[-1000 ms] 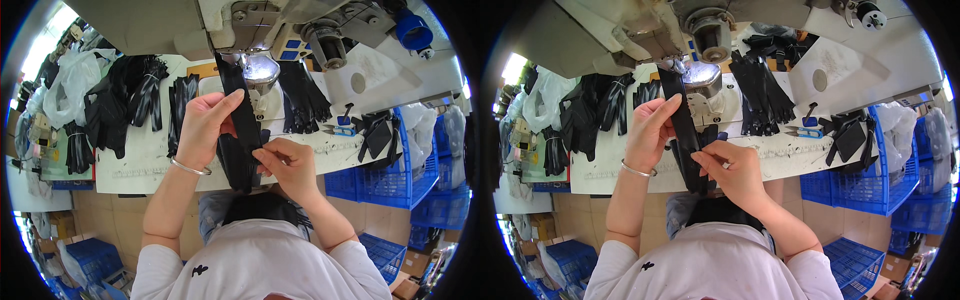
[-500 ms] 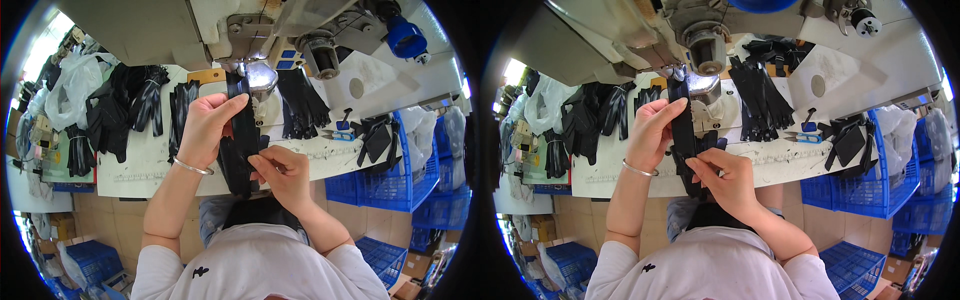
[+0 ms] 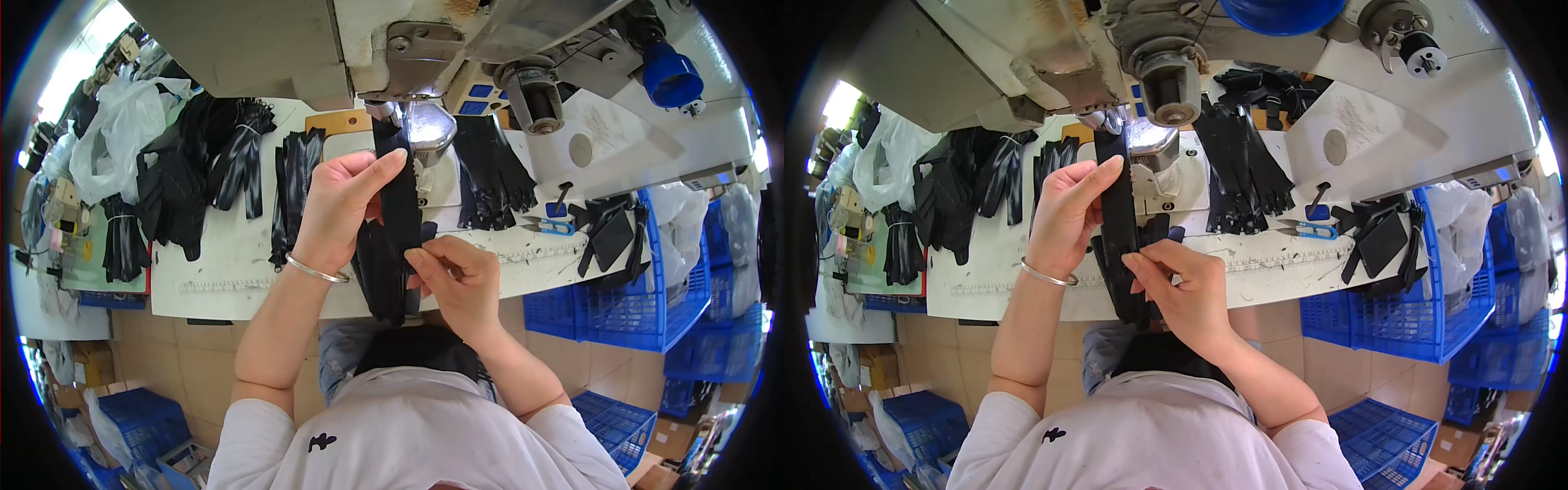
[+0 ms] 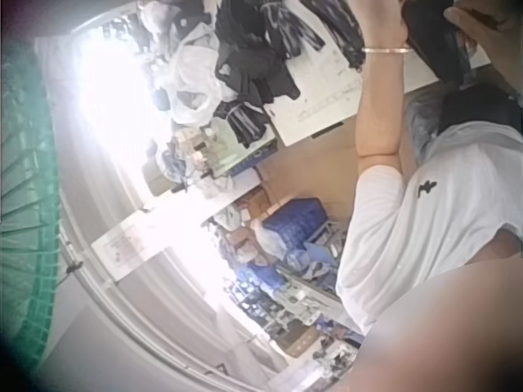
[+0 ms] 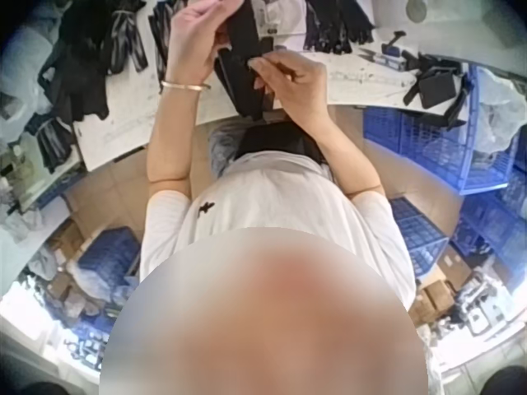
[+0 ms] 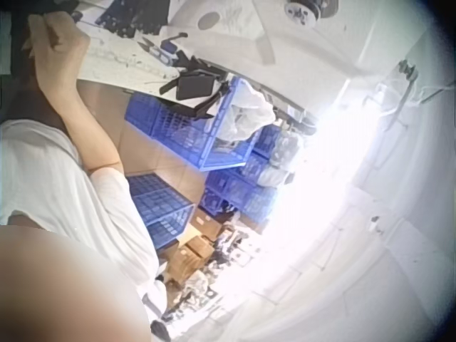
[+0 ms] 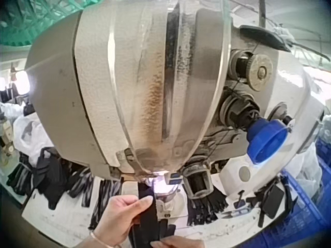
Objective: Aligning and sewing black fabric components at an industrial sewing machine.
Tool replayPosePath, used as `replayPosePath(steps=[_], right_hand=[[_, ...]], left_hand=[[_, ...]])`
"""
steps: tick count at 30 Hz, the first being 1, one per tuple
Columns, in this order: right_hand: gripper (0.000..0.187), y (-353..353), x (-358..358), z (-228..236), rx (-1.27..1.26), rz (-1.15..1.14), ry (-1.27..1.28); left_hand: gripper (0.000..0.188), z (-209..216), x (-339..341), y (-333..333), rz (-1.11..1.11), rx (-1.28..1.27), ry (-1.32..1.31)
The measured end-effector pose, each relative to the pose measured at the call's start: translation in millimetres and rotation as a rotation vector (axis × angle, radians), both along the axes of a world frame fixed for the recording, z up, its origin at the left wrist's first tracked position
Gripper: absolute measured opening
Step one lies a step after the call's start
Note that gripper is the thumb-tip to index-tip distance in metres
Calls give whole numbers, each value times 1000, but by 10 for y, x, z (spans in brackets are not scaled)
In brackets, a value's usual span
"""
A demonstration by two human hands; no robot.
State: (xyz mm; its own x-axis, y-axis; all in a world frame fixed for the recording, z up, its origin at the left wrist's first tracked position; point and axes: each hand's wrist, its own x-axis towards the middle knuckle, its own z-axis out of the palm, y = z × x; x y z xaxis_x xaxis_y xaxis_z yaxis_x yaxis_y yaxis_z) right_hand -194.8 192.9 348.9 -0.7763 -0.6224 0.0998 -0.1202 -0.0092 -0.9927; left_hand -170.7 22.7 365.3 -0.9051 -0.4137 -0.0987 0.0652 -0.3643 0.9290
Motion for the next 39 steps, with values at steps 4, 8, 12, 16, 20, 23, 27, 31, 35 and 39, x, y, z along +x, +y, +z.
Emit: replayPosePath(steps=[4, 8, 12, 16, 20, 23, 27, 31, 35, 39], right_hand=[[9, -69, -94, -66, 4, -46, 40], [5, -101, -160, -128, 23, -43, 283], [5, -91, -153, -106, 15, 1, 343], [5, -67, -156, -76, 48, 1, 290], [8, -22, -68, -25, 42, -23, 83], [11, 28, -127, 7, 196, 69, -49], [12, 32, -116, -21, 99, 68, 129], [12, -6, -132, 16, 65, 70, 84], [12, -94, -185, 34, 50, 53, 93], [13, -181, -282, 97, 30, 51, 96]], left_hand=[[26, -151, 89, 105, 38, -125, -83], [14, -119, 313, 187, -173, 286, -94], [28, -123, 448, 209, -296, 458, 84], [16, -277, 420, 258, -121, 308, 60], [10, -328, 417, 357, 76, 150, 9], [7, -327, 421, 408, 106, 198, 17], [3, -264, 434, 438, 99, 336, 42], [4, -262, 401, 420, 137, 299, 58], [11, -234, 327, 395, 209, 275, 70], [12, -148, 220, 351, 242, 272, 87]])
